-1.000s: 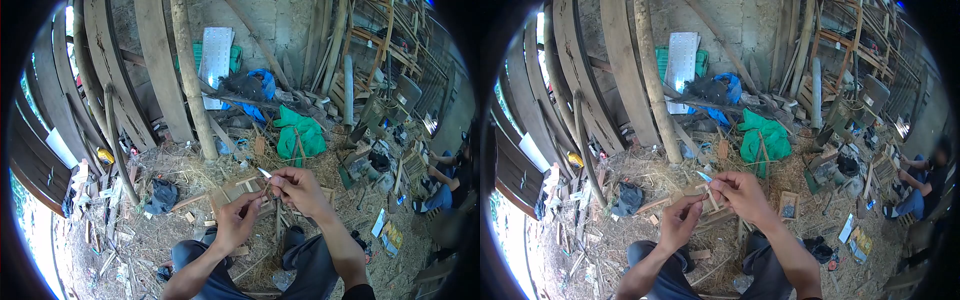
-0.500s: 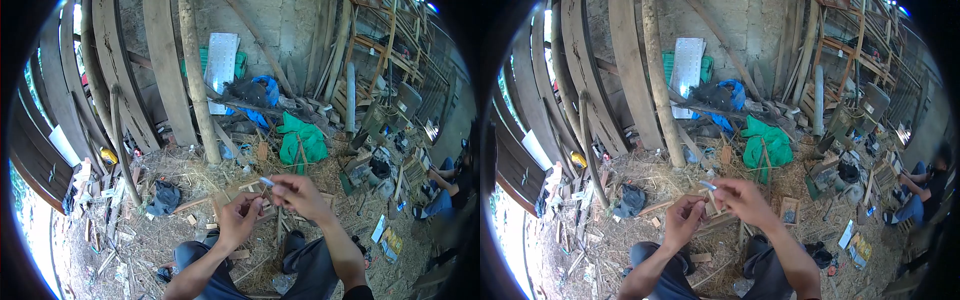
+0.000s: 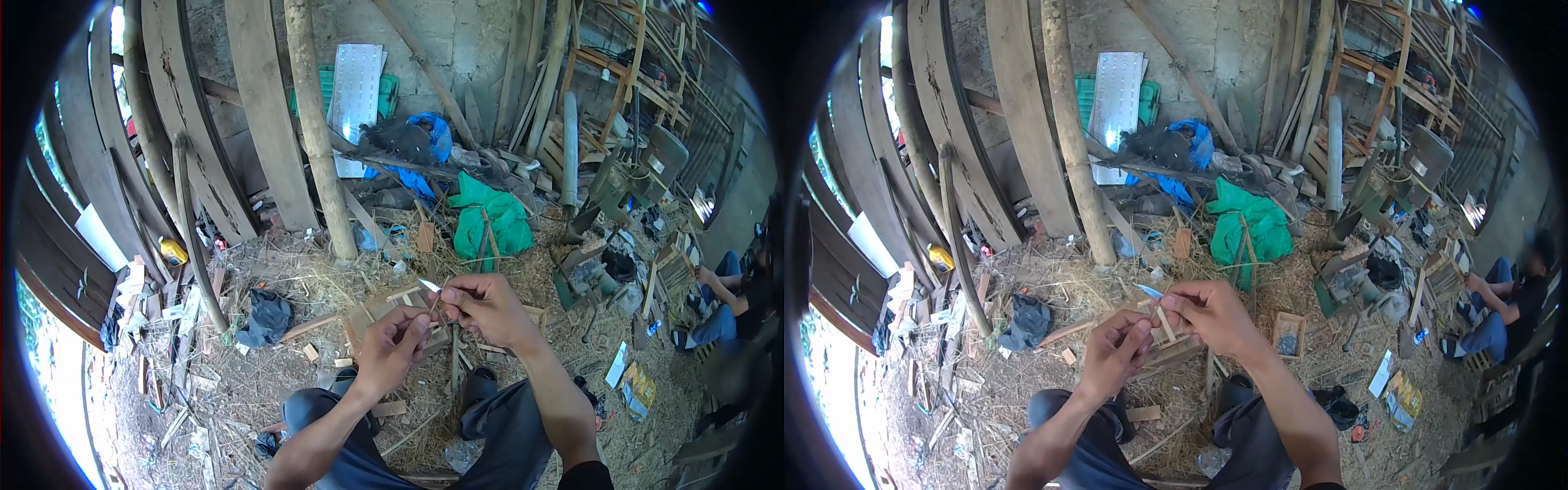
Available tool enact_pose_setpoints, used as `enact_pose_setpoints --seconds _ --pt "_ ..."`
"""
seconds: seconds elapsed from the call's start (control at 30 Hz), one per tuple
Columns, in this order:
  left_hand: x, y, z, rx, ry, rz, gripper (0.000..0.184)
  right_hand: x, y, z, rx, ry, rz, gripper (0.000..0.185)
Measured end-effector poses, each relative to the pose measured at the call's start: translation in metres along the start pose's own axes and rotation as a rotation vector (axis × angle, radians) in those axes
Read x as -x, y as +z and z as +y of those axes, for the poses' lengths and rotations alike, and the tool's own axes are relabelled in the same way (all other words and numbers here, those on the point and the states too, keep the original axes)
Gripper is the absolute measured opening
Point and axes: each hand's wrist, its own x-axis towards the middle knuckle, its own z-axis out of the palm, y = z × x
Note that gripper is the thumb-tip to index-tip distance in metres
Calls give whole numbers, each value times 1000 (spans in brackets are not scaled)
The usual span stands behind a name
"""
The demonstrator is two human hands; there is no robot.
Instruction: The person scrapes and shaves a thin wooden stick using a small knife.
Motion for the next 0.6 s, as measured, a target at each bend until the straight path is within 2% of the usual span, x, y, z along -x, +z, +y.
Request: enact_pose_setpoints --seconds 0.07,0.13,0.17,0.23,0.37,0.43,0.47,0.53,0.6 --pt "1 -2 1 25 -13 3 23 -3 -4 2 16 17 22 17" --pt "6 -4 1 -47 -14 -37 21 -12 -20 8 111 -167 349 18" --pt "8 -4 0 -43 -10 -41 21 -10 -37 5 117 -170 351 18" --pt "11 -4 -2 -89 55 -63 21 -3 -69 -5 -222 -171 401 20" --pt "8 -11 -6 -82 29 30 19 6 -34 -8 -169 -47 293 21" --pt "5 -9 -6 -304 163 135 16 12 -13 -15 -52 18 99 21" --pt "4 -7 -7 -307 159 132 16 11 -5 -12 -57 19 103 21" --pt "1 -6 -10 -314 229 196 14 10 8 -8 63 -42 -38 21" --pt "0 -4 -16 -388 276 244 12 7 12 -3 123 -43 -51 20"
